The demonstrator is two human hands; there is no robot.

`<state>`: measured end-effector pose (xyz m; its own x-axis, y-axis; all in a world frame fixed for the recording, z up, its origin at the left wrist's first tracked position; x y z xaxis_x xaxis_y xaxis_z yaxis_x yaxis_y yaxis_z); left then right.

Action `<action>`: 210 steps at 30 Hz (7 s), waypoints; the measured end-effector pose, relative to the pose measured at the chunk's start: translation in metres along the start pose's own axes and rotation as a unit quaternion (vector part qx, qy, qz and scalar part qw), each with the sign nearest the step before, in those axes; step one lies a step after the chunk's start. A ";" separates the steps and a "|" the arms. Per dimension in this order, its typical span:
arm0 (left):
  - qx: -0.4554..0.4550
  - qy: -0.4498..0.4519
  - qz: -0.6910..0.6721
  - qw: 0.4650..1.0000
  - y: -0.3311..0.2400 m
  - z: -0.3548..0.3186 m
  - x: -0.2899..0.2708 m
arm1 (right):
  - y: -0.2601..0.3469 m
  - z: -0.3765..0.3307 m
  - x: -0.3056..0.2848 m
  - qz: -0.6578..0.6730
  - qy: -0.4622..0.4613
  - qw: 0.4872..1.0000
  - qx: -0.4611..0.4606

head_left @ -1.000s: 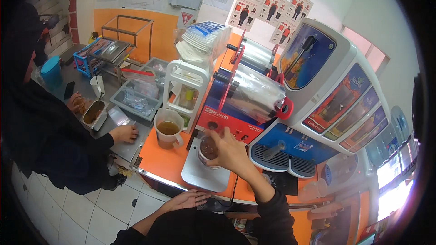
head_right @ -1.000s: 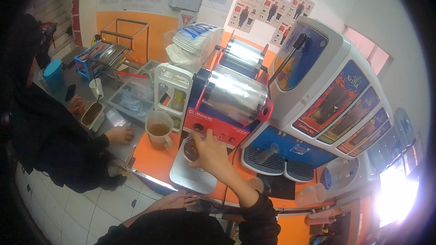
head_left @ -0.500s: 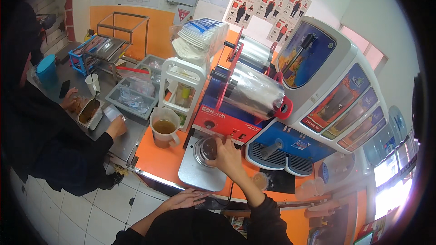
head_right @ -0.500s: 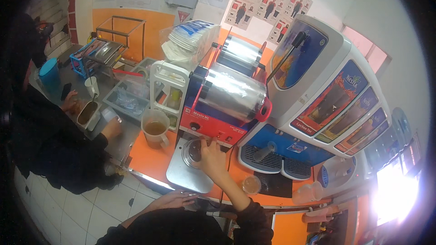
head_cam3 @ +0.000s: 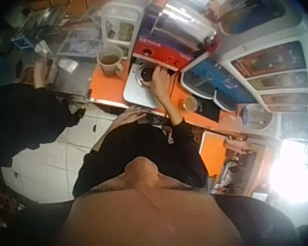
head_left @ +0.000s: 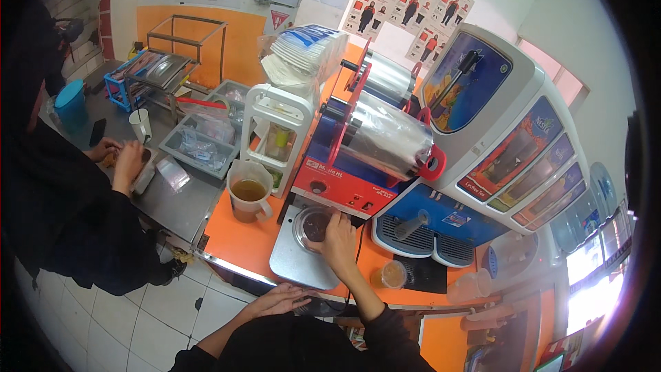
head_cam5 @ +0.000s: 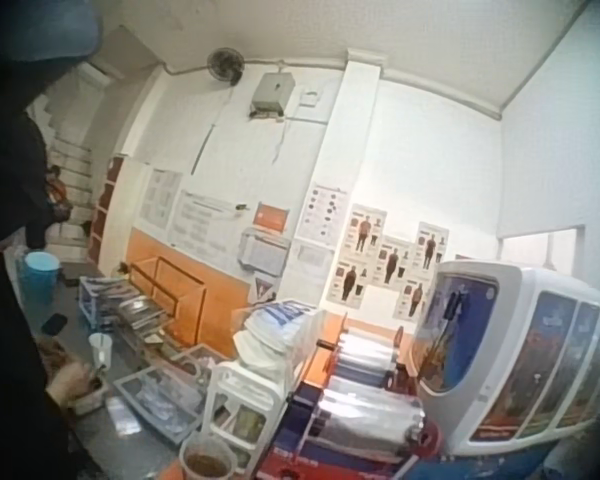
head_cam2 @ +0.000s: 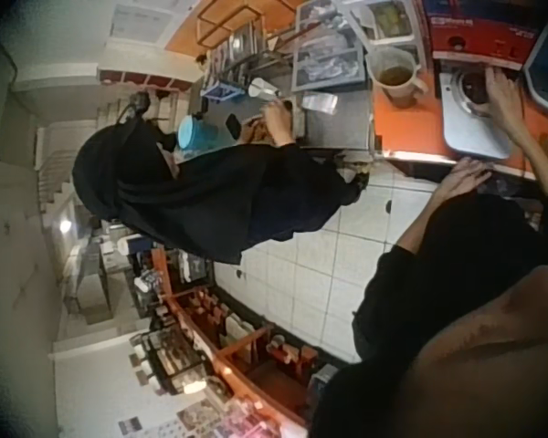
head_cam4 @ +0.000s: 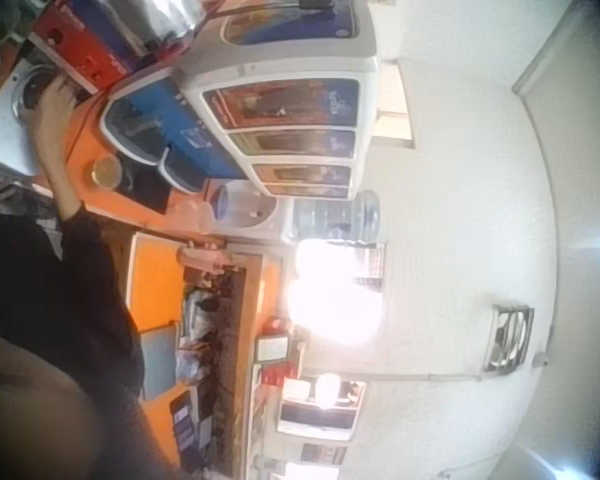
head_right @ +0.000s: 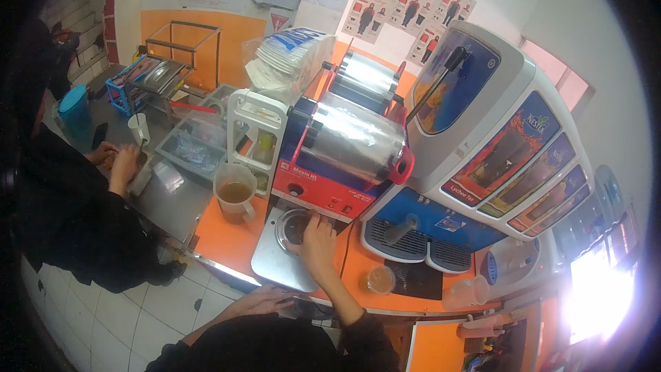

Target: The person fills a pitcher with water from a water dispenser and stirs the beverage. The person then pours the liquid into cups, adds toppings into the cups with a spoon, and seals the plastic cups using a cup sealing machine.

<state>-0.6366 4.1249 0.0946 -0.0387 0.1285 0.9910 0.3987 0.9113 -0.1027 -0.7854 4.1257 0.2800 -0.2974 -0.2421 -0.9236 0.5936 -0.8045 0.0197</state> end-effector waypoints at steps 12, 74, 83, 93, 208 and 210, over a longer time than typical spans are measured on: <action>0.234 -0.078 0.173 0.953 -0.033 0.005 -0.038 | -0.007 -0.001 -0.122 0.139 -0.002 0.989 -0.056; 0.436 -0.097 0.878 0.170 -0.094 0.126 0.226 | -0.172 0.085 -0.312 0.568 -0.512 0.640 0.078; 0.405 -0.134 0.900 0.088 -0.101 0.144 0.198 | -0.136 -0.029 -0.251 0.501 -0.603 0.615 -0.083; 0.359 -0.122 0.920 0.100 -0.097 0.148 0.180 | -0.148 -0.067 -0.160 0.443 -0.648 0.609 -0.113; 0.233 -0.198 0.207 0.929 -0.002 0.004 0.006 | 0.031 0.069 -0.231 -0.191 -0.224 0.951 -0.092; 0.252 -0.144 0.098 0.952 -0.009 0.003 0.011 | 0.028 0.067 -0.231 -0.179 -0.218 0.955 -0.086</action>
<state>-0.6432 4.1194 0.1064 -0.2878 0.3512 0.8910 -0.0641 0.9212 -0.3838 -0.7504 4.1229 0.5191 -0.7663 -0.2009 -0.6103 0.4976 -0.7865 -0.3658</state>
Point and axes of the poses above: each hand's wrist, its own z-axis towards the middle knuckle, its own x-axis out of the palm, y = z × x, the point moved 10 cm from there along z, towards the middle knuckle, and after that the axes turned 11 degrees about -z, right-handed, at the moved point
